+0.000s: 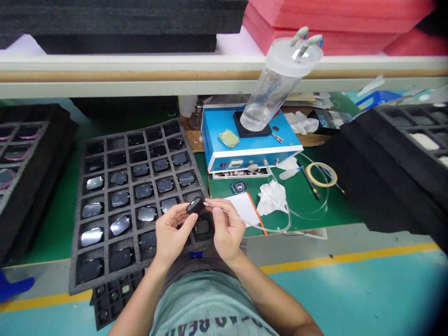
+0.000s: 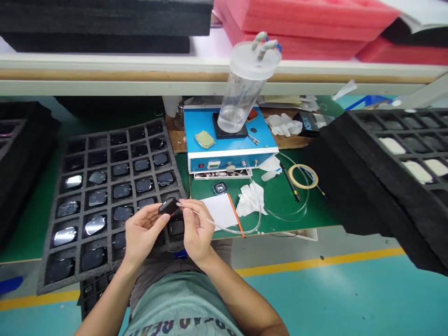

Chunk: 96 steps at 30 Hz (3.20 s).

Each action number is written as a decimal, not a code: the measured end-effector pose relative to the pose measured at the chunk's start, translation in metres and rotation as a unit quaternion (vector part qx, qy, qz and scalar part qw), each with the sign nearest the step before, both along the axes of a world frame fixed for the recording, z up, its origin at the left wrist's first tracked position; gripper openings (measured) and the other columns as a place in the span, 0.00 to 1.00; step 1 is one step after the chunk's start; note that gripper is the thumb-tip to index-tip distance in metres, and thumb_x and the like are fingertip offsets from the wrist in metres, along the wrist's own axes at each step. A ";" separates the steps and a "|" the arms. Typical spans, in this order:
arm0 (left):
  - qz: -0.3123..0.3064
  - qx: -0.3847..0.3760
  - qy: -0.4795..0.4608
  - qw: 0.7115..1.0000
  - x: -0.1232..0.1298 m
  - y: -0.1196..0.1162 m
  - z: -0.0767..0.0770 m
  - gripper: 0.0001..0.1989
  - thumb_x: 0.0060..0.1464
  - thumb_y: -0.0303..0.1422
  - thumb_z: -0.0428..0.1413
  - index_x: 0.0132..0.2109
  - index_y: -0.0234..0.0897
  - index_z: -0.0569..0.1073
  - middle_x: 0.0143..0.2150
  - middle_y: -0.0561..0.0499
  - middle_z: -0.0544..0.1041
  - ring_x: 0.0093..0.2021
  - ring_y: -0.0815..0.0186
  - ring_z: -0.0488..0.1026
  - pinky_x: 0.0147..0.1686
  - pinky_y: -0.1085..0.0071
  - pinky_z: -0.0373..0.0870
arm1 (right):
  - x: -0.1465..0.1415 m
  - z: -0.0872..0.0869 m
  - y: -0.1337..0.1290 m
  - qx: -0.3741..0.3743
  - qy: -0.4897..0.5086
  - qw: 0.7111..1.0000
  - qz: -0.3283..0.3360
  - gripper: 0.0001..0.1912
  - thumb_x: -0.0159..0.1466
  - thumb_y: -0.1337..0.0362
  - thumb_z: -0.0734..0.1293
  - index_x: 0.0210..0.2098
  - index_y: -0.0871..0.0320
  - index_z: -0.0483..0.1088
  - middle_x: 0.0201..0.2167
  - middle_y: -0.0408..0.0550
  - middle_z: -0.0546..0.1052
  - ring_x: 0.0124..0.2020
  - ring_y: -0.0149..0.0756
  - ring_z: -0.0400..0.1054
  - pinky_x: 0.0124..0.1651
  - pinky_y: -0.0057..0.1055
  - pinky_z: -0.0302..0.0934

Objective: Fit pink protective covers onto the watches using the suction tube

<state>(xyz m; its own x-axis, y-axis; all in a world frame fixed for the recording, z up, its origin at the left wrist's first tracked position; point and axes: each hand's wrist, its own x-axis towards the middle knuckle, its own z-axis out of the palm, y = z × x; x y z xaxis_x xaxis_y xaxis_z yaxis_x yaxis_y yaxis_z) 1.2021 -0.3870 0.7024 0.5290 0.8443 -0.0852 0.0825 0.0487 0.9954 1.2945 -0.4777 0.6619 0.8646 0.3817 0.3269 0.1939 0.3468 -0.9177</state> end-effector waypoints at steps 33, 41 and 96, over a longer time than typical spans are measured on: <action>-0.006 0.014 0.003 1.000 0.000 0.000 0.002 0.14 0.46 0.34 0.71 0.41 0.35 0.84 0.37 0.46 0.86 0.34 0.63 0.83 0.38 0.72 0.81 | 0.002 0.002 0.000 0.006 0.006 1.000 0.017 0.09 0.73 0.65 0.66 0.44 0.53 0.80 0.43 0.51 0.82 0.49 0.38 0.78 0.45 0.35 0.80; -0.015 0.024 -0.003 1.000 -0.003 0.002 0.000 0.13 0.48 0.33 0.70 0.42 0.34 0.83 0.36 0.47 0.86 0.34 0.64 0.83 0.38 0.72 0.80 | 0.000 0.003 -0.001 -0.003 0.034 0.999 0.029 0.09 0.73 0.62 0.66 0.43 0.54 0.80 0.44 0.52 0.81 0.49 0.39 0.78 0.46 0.36 0.81; -0.291 0.327 0.329 0.837 -0.013 -0.006 0.021 0.11 0.57 0.34 0.65 0.48 0.42 0.79 0.45 0.46 0.84 0.40 0.55 0.81 0.39 0.66 0.70 | 0.053 0.010 -0.059 -0.304 -0.014 0.937 0.169 0.14 0.66 0.56 0.68 0.37 0.59 0.82 0.28 0.47 0.82 0.26 0.33 0.72 0.30 0.29 0.65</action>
<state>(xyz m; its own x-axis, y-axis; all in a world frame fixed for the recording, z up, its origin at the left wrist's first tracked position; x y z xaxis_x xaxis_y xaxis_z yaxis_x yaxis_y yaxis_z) 1.1896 -0.3926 0.7230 0.8873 0.4395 -0.1402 0.4431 -0.7273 0.5241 1.3476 -0.5363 0.6724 0.6549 0.7555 -0.0190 0.1948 -0.1930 -0.9617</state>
